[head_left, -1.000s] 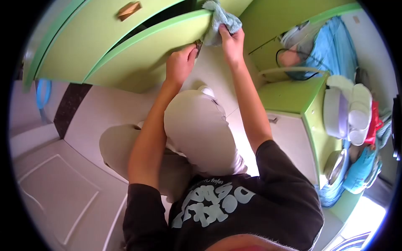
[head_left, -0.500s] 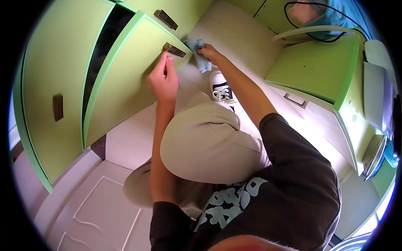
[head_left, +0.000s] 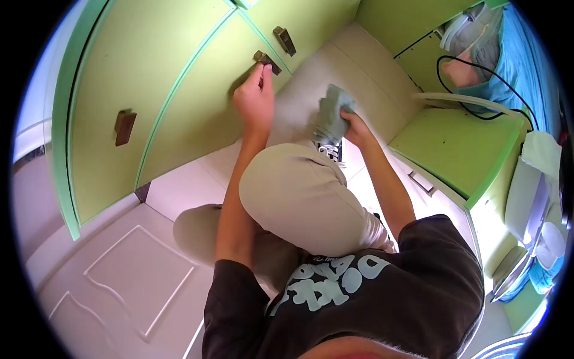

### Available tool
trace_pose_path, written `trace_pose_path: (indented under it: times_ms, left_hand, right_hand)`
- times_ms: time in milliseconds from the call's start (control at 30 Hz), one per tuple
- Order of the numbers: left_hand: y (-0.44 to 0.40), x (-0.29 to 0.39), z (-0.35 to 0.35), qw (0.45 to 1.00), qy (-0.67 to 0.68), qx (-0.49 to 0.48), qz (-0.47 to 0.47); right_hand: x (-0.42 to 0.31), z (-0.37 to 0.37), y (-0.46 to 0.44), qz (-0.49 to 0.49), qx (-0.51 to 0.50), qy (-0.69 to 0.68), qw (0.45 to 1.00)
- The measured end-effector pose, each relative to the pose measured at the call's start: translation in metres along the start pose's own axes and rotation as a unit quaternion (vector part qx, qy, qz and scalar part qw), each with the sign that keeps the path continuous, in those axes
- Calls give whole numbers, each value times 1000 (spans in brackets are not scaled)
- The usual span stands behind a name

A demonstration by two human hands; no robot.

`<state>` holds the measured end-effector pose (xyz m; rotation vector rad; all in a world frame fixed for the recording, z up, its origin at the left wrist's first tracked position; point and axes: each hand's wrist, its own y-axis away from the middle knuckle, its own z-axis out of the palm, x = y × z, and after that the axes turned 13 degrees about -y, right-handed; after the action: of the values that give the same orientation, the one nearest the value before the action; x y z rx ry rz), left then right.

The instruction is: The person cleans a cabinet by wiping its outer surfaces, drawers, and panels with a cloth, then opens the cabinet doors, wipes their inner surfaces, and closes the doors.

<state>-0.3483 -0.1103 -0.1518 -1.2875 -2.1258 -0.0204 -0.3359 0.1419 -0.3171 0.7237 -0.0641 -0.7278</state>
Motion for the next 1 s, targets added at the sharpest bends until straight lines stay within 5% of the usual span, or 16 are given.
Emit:
trace_pose_path:
  times_ms: [233,367,467,533,633,1000]
  left_hand:
    - [-6,1,-4,992,-103,54,45]
    - [7,9,-2,995,-62,78,-12]
    - [20,17,1,994,-72,10,-82]
    - [14,31,-5,979,123,-155,-46]
    - [3,49,-4,935,218,-276,-55]
    - [10,36,30,955,196,-224,18]
  right_hand:
    - [7,-44,59,-41,72,21,996]
    - [5,-31,93,-112,79,-12,991]
    - [4,-17,116,-158,77,-9,984]
    - [4,-2,132,-181,77,-10,980]
    - [-1,18,155,-207,99,21,973]
    - [5,15,211,-298,101,148,938]
